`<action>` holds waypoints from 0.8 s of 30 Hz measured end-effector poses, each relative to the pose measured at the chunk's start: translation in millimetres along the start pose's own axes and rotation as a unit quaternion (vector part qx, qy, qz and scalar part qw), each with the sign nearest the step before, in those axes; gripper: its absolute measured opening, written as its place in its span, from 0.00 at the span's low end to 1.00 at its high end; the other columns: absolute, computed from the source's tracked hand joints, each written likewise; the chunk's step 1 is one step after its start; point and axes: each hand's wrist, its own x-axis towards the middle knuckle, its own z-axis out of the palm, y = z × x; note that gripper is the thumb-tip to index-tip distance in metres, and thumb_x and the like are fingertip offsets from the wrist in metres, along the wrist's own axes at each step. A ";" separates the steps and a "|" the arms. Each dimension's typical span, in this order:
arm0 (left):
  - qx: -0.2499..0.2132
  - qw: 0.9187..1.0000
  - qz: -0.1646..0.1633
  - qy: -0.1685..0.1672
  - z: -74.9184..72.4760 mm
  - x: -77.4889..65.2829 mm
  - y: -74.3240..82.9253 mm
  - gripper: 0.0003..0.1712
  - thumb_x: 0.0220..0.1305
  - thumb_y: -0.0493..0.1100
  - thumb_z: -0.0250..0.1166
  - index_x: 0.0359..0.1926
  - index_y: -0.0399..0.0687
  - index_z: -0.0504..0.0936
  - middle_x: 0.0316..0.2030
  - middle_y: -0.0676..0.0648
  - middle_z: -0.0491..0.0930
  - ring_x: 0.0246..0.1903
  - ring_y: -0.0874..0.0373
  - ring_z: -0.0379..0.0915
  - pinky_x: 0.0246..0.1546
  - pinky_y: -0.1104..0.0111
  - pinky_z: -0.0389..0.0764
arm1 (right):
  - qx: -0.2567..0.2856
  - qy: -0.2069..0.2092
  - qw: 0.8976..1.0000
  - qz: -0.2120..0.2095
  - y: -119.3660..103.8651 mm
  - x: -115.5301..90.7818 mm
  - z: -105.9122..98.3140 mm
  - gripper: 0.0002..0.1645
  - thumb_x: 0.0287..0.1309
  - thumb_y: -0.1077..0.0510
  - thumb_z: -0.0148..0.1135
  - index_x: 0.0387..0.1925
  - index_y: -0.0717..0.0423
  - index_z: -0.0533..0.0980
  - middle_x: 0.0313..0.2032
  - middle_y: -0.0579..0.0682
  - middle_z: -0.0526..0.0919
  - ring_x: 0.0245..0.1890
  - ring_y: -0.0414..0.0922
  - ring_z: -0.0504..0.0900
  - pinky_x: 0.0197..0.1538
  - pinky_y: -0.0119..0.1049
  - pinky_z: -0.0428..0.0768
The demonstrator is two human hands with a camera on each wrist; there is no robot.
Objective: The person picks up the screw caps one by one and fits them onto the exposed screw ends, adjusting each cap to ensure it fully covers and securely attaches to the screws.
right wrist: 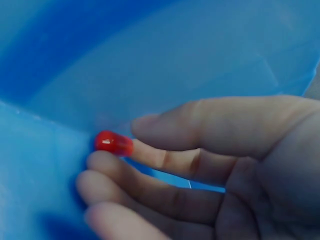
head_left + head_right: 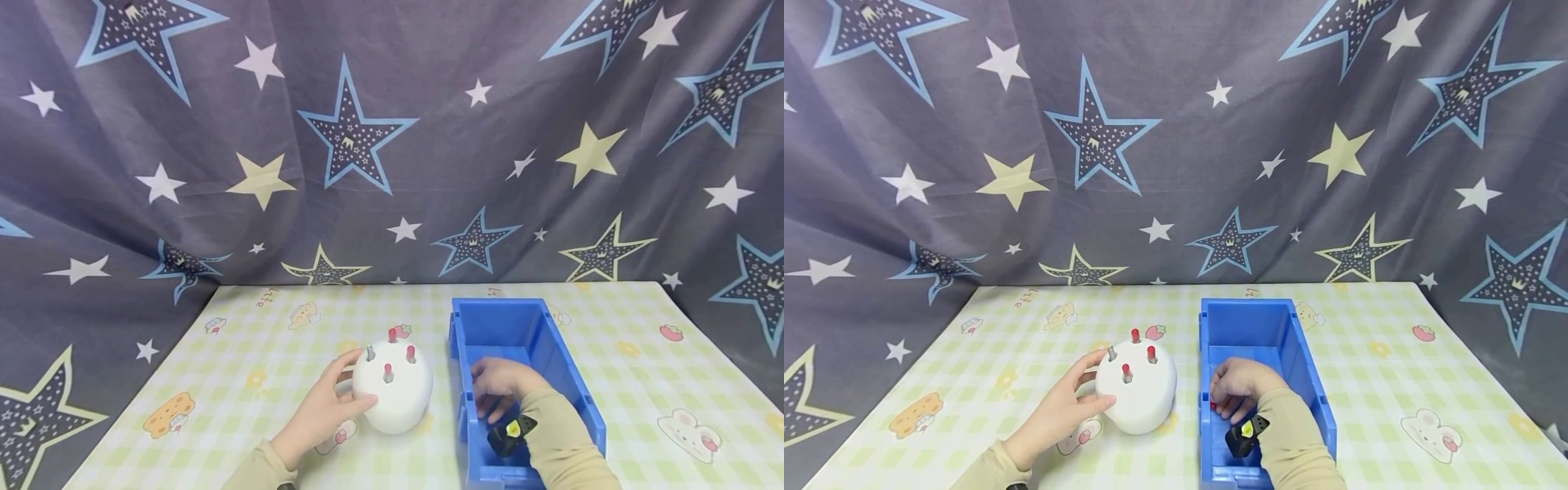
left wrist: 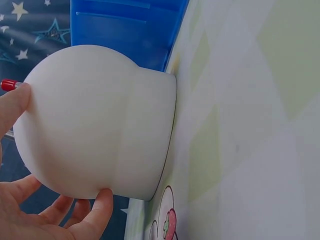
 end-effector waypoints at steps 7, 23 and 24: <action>0.000 1.000 -0.001 0.000 -0.2 0.6 -1.0 0.41 0.53 0.40 0.72 0.67 0.48 0.63 0.67 0.40 0.58 0.62 0.41 0.59 0.53 0.60 0.81 | -0.009 0.001 1.000 0.008 -0.8 1.2 0.2 0.10 0.44 0.72 0.62 0.20 0.58 0.71 0.17 0.54 0.80 0.19 0.45 0.80 0.23 0.39 0.86; -0.002 1.000 0.000 -0.007 -1.2 2.2 -2.3 0.42 0.53 0.40 0.72 0.67 0.48 0.63 0.67 0.40 0.57 0.63 0.40 0.59 0.53 0.61 0.81 | -0.035 0.017 0.999 0.024 -1.0 4.6 2.7 0.15 0.41 0.75 0.62 0.20 0.56 0.69 0.16 0.53 0.78 0.18 0.44 0.78 0.24 0.38 0.86; -0.002 1.000 0.001 -0.007 -1.1 2.1 -2.3 0.42 0.53 0.40 0.72 0.67 0.48 0.63 0.67 0.40 0.57 0.63 0.40 0.59 0.53 0.61 0.81 | -0.035 0.018 0.999 0.025 -0.9 4.5 2.7 0.15 0.41 0.75 0.63 0.20 0.56 0.69 0.16 0.53 0.78 0.18 0.44 0.78 0.24 0.39 0.86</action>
